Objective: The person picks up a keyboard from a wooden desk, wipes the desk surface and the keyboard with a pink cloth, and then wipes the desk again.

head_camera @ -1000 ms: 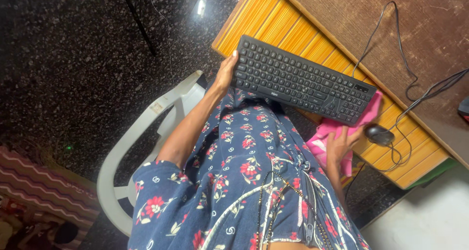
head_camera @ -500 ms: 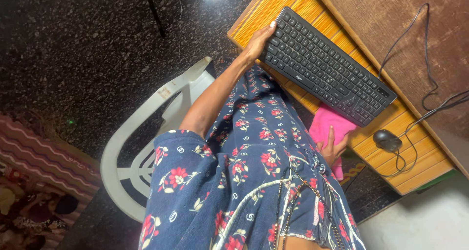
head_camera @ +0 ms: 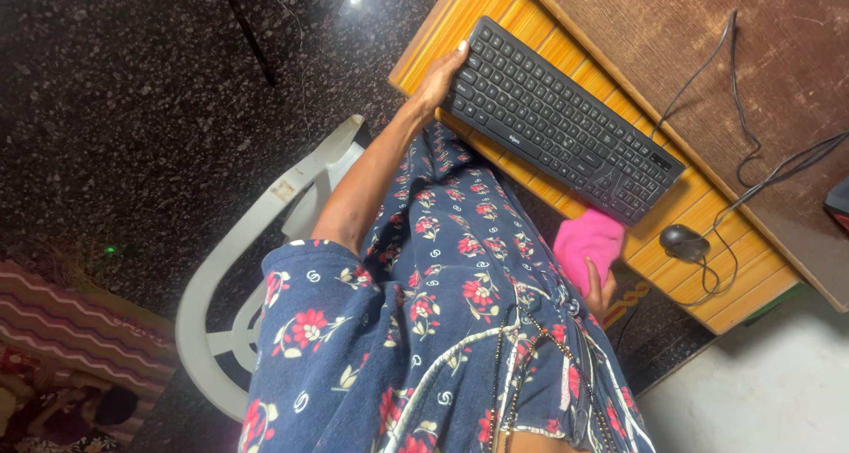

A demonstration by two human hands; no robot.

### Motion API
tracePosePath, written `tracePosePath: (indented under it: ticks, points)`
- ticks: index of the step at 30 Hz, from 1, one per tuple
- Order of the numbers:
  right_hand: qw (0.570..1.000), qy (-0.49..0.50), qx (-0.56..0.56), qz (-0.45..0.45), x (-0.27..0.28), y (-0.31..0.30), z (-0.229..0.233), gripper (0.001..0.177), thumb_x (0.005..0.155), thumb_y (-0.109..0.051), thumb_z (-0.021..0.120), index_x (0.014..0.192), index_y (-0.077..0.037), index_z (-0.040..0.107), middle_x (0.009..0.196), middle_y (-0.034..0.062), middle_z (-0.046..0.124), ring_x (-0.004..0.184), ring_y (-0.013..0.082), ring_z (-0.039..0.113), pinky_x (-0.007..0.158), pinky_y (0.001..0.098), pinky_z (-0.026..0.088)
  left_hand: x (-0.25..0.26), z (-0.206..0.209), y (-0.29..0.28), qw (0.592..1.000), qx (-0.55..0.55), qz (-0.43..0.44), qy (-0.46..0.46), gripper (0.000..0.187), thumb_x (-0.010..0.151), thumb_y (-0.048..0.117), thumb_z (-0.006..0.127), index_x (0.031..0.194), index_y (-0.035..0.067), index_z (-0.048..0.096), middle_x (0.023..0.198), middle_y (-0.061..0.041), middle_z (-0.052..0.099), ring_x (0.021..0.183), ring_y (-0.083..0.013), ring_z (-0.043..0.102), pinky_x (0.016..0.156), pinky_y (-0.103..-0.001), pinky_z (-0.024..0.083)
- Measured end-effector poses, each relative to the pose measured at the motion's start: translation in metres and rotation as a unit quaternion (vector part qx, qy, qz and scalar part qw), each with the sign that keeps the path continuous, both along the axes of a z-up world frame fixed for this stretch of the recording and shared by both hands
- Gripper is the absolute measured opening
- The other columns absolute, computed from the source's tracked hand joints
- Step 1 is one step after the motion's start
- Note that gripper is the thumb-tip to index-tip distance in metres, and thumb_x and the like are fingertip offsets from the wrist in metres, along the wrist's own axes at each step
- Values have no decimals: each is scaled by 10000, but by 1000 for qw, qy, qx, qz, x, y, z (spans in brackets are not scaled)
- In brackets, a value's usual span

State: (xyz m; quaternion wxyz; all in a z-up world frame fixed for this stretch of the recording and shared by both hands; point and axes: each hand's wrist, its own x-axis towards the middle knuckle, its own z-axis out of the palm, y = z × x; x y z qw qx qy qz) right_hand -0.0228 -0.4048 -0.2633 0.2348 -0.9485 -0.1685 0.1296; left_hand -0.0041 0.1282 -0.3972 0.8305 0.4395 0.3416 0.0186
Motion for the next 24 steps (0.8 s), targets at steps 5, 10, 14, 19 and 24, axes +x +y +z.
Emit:
tracePosePath:
  ticks: [5, 10, 14, 19, 24]
  points:
    - [999, 26, -37, 26, 0, -1, 32, 589, 896, -278, 747, 1467, -217, 617, 1455, 312, 460, 1375, 457, 507, 1120, 491, 454, 6, -11, 0, 999, 18, -13, 36, 688, 987, 621, 468, 1306, 48, 675, 1205, -124, 744, 1100, -229, 692, 988, -367, 512]
    - [992, 102, -63, -31, -3, 6, 53, 677, 815, -332, 740, 1464, -215, 585, 1471, 304, 438, 1344, 466, 483, 1061, 494, 438, 5, -22, -2, 1000, -7, -3, 24, 694, 974, 605, 487, 1389, 60, 596, 1299, -135, 691, 1167, -247, 659, 1032, -363, 473]
    - [985, 169, -34, -6, 6, 1, 60, 716, 790, -296, 743, 1476, -211, 556, 1401, 227, 527, 1338, 386, 524, 1105, 449, 407, -2, -37, 3, 999, -35, 2, 5, 724, 989, 595, 506, 1357, -16, 629, 1307, -176, 690, 1166, -282, 658, 1030, -396, 500]
    - [977, 201, -6, 66, 38, -6, 56, 668, 822, -94, 669, 1472, -185, 545, 1385, 227, 587, 1301, 340, 544, 1077, 412, 413, -10, -37, 11, 1000, -5, -8, 19, 717, 983, 599, 500, 1381, 12, 603, 1339, -133, 668, 1185, -241, 642, 1046, -360, 474]
    - [897, 368, -133, -205, 61, -19, 73, 755, 923, 59, 585, 1610, -255, 599, 1119, 400, 686, 720, 466, 580, 590, 459, 463, 0, -26, 10, 999, -40, -23, 22, 676, 1007, 575, 492, 1313, -5, 658, 1220, -144, 721, 1070, -243, 672, 982, -373, 518]
